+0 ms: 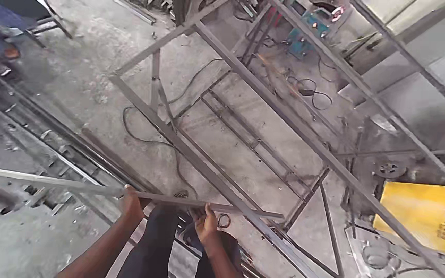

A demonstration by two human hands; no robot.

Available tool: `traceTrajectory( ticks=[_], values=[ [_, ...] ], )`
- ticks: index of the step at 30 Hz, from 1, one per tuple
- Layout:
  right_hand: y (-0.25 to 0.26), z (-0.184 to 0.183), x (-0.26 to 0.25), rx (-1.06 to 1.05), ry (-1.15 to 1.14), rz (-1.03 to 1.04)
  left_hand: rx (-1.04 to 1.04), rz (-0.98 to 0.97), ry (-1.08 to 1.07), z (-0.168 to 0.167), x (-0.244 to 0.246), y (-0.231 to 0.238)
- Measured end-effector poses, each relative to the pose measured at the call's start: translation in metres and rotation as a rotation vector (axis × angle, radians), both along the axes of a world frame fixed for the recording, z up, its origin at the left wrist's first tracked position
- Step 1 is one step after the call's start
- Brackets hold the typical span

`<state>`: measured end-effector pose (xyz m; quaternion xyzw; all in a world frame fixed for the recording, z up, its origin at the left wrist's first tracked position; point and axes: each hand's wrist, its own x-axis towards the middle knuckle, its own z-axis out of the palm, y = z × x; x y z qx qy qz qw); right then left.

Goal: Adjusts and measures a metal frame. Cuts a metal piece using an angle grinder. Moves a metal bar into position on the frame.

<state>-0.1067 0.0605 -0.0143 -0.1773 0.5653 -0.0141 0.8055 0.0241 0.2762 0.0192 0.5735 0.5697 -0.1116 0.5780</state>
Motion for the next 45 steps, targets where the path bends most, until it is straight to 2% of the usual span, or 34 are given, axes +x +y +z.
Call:
traceTrajectory(
  ticks=[2,4,5,7,8,9,10,11,13,14,16,17,19,21,24,26,29,31,33,35,39,42,45],
  values=[
    [0.03,0.037,-0.013,0.078,0.047,0.087,0.086,0.057,0.034,0.038,-0.014,0.028],
    [0.048,0.083,-0.029,0.13,0.069,0.344,0.168,0.118,0.054,0.082,-0.025,0.052],
    [0.05,0.111,-0.036,0.136,0.054,0.578,0.186,0.134,0.057,0.105,-0.029,0.063],
    [0.043,0.177,-0.037,0.078,-0.079,1.207,0.237,0.141,0.054,0.147,-0.033,0.08],
    [0.038,0.212,-0.03,-0.012,-0.202,1.505,0.273,0.148,0.046,0.17,-0.033,0.084],
    [0.033,0.248,-0.023,-0.201,-0.367,1.724,0.286,0.15,0.03,0.192,-0.032,0.086],
    [0.027,0.282,-0.018,-0.467,-0.516,1.819,0.303,0.14,0.013,0.213,-0.031,0.084],
    [0.023,0.309,-0.014,-0.771,-0.622,1.824,0.321,0.123,0.002,0.235,-0.03,0.078],
    [0.017,0.336,-0.003,-1.297,-0.682,1.829,0.316,0.081,-0.04,0.273,-0.023,0.064],
    [0.015,0.34,0.003,-1.425,-0.633,1.911,0.315,0.061,-0.074,0.288,-0.017,0.054],
    [0.013,0.346,0.019,-1.332,-0.45,2.179,0.29,-0.001,-0.167,0.312,-0.003,0.034],
    [0.013,0.344,0.022,-1.302,-0.413,2.213,0.281,-0.033,-0.207,0.321,0.006,0.026],
    [0.012,0.326,0.022,-1.413,-0.424,2.041,0.252,-0.081,-0.27,0.34,0.031,0.015],
    [0.018,0.316,0.033,-1.47,-0.328,1.912,0.212,-0.131,-0.333,0.354,0.061,0.013],
    [0.033,0.326,0.08,-1.216,-0.016,2.001,0.095,-0.23,-0.408,0.359,0.124,0.014],
    [0.042,0.316,0.114,-1.128,0.027,1.888,-0.047,-0.395,-0.448,0.357,0.175,0.017],
    [0.055,0.283,0.15,-1.139,0.062,1.513,-0.276,-0.929,-0.492,0.327,0.258,0.032],
    [0.063,0.265,0.196,-1.181,0.115,1.234,-0.206,-1.402,-0.435,0.302,0.334,0.053],
    [0.075,0.273,0.235,-1.123,0.27,1.081,-0.124,-1.716,-0.264,0.291,0.396,0.091],
    [0.078,0.281,0.286,-1.075,0.389,0.957,-0.04,-1.733,-0.172,0.291,0.449,0.135],
    [0.076,0.28,0.378,-1.026,0.493,0.722,0.012,-1.568,-0.039,0.307,0.534,0.207],
    [0.064,0.278,0.429,-1.039,0.515,0.548,0.059,-1.611,0.032,0.31,0.59,0.218],
    [0.048,0.271,0.462,-1.069,0.588,0.474,0.023,-1.713,-0.016,0.298,0.636,0.195]
  ],
)
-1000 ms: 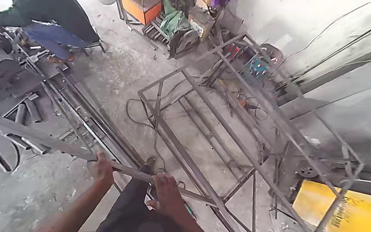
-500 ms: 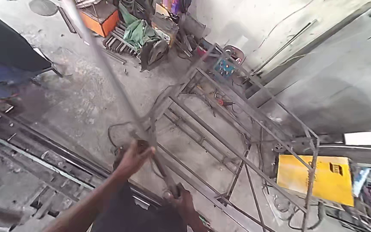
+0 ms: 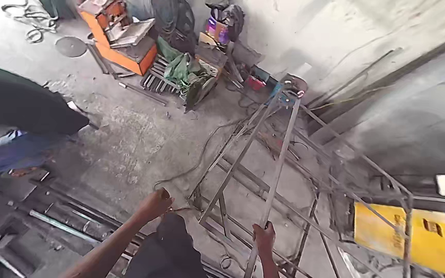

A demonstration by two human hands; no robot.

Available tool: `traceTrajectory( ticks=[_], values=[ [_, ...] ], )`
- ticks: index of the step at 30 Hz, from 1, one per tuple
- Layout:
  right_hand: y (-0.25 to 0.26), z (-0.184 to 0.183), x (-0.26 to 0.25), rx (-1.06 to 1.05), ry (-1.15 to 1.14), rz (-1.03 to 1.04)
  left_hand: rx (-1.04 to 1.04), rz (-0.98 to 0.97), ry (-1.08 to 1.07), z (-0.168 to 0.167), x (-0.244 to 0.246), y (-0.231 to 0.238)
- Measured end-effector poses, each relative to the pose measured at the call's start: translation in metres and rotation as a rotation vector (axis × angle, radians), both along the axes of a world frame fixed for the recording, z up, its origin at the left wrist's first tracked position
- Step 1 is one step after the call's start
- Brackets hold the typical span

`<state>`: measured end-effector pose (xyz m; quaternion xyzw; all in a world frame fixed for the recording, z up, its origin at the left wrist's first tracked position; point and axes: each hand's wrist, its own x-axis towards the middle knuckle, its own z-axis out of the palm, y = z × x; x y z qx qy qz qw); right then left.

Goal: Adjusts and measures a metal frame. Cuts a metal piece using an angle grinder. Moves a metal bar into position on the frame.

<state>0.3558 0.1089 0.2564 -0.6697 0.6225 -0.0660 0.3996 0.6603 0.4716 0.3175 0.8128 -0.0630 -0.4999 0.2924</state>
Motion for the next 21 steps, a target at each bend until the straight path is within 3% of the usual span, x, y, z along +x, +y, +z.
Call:
traceTrajectory(
  ticks=[6,9,14,18,21],
  values=[
    [-0.041,-0.012,0.077,-0.041,0.042,-0.116,-0.079,-0.458,0.003,0.007,0.091,-0.082],
    [-0.079,-0.038,0.116,-0.042,0.052,-0.171,-0.057,-0.652,0.006,-0.001,0.146,-0.11],
    [-0.165,-0.083,0.181,-0.066,0.099,-0.21,0.161,-0.906,-0.058,-0.027,0.262,-0.143],
    [-0.214,-0.097,0.216,-0.049,0.141,-0.255,0.325,-0.968,-0.139,-0.04,0.331,-0.162],
    [-0.234,-0.098,0.228,-0.03,0.232,-0.273,0.376,-1.003,-0.07,-0.046,0.362,-0.187]
  ],
)
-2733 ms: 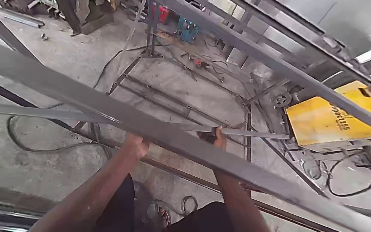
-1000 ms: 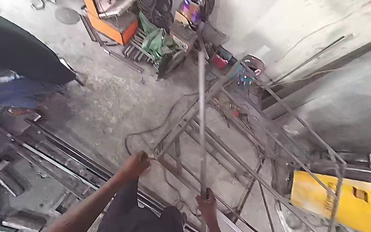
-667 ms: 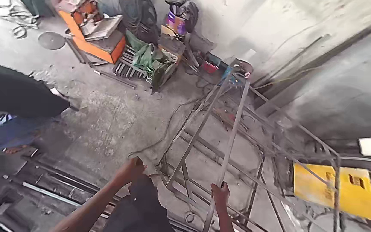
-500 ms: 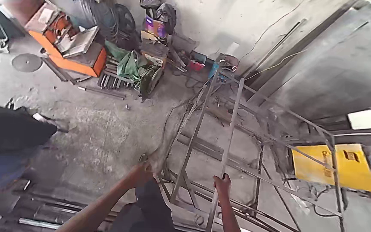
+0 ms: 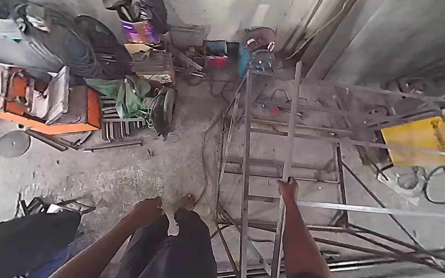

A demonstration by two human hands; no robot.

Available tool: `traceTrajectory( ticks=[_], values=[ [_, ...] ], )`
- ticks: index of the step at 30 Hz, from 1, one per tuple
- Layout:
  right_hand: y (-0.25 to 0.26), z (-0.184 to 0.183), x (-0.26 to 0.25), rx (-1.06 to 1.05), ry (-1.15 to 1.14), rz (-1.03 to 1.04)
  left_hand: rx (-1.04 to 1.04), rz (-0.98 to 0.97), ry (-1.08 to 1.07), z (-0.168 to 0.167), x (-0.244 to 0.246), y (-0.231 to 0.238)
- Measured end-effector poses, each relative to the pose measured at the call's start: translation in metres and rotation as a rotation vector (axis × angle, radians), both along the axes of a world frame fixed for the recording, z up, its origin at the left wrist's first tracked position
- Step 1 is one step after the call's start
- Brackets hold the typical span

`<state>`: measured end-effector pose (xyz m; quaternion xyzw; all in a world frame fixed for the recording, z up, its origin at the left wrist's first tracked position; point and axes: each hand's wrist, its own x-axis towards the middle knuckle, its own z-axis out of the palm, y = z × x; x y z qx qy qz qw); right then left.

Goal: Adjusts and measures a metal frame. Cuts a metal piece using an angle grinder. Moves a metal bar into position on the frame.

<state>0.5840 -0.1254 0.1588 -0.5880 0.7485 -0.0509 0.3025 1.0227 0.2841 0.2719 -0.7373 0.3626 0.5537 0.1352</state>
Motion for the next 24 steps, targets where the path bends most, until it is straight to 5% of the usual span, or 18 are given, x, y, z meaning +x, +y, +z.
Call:
traceTrajectory(
  ticks=[11,16,24],
  values=[
    [-0.052,0.014,0.037,0.202,0.489,-0.046,0.055,-0.273,0.107,-0.041,0.118,-0.172],
    [-0.076,0.061,0.083,0.037,0.511,-0.164,-0.032,-0.395,0.165,-0.058,0.179,-0.316],
    [-0.19,0.085,0.18,-0.024,0.3,-0.048,-0.274,-0.34,0.025,-0.026,0.239,-0.568]
  ],
)
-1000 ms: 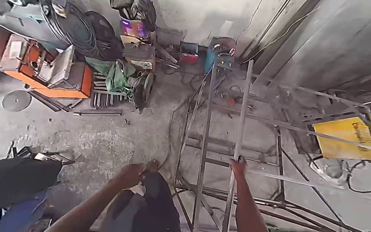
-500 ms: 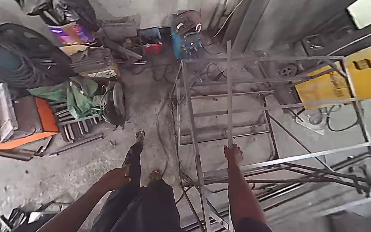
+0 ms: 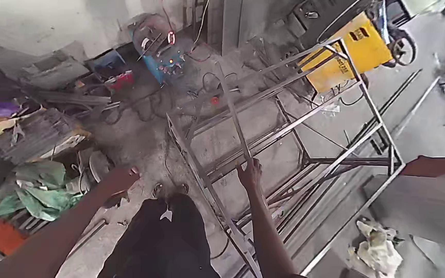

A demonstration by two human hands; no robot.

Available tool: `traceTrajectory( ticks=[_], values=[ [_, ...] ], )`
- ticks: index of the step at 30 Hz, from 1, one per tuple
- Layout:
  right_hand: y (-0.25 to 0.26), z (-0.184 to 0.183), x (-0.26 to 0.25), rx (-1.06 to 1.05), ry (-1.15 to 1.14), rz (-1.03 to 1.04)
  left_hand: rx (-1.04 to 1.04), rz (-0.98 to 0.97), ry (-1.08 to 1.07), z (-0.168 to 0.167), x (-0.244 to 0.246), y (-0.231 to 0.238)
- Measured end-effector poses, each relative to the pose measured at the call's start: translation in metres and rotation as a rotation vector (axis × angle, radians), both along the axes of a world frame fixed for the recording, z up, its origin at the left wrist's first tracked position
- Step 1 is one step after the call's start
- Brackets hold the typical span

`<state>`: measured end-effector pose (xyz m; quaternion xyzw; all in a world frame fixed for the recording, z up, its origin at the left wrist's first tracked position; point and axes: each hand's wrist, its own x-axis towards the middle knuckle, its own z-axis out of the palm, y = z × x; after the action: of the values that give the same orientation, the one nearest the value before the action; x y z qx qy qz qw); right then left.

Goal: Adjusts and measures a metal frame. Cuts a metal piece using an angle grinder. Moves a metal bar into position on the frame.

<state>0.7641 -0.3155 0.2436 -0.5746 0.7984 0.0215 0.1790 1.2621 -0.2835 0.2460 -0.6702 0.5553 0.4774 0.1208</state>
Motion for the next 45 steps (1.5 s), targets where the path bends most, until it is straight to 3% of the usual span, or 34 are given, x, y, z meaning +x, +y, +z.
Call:
traceTrajectory(
  ticks=[4,10,12,15,17,20,29,38,45],
  values=[
    [-0.105,0.004,0.021,-0.127,-0.149,0.053,-0.13,-0.001,-0.047,0.019,-0.01,-0.105],
    [-0.265,0.002,0.046,-0.225,-0.192,0.201,-0.205,-0.134,0.009,-0.023,-0.014,-0.239],
    [-0.333,-0.009,0.045,-0.225,-0.15,0.232,-0.212,-0.192,0.047,-0.059,-0.016,-0.305],
    [-0.439,-0.052,0.022,-0.236,-0.058,0.292,-0.111,-0.292,0.083,-0.146,-0.024,-0.425],
    [-0.492,-0.088,0.001,-0.155,-0.013,0.338,-0.009,-0.332,0.13,-0.208,-0.031,-0.492],
    [-0.548,-0.124,-0.026,-0.045,0.048,0.363,0.071,-0.368,0.101,-0.273,-0.049,-0.579],
    [-0.563,-0.144,-0.033,-0.128,0.062,0.341,0.217,-0.397,0.208,-0.437,-0.137,-0.714],
    [-0.567,-0.141,-0.036,-0.037,0.046,0.371,0.246,-0.378,0.326,-0.625,-0.273,-0.768],
    [-0.568,-0.133,-0.035,0.1,0.07,0.333,0.308,-0.107,0.343,-0.687,-0.359,-0.774]
  ],
)
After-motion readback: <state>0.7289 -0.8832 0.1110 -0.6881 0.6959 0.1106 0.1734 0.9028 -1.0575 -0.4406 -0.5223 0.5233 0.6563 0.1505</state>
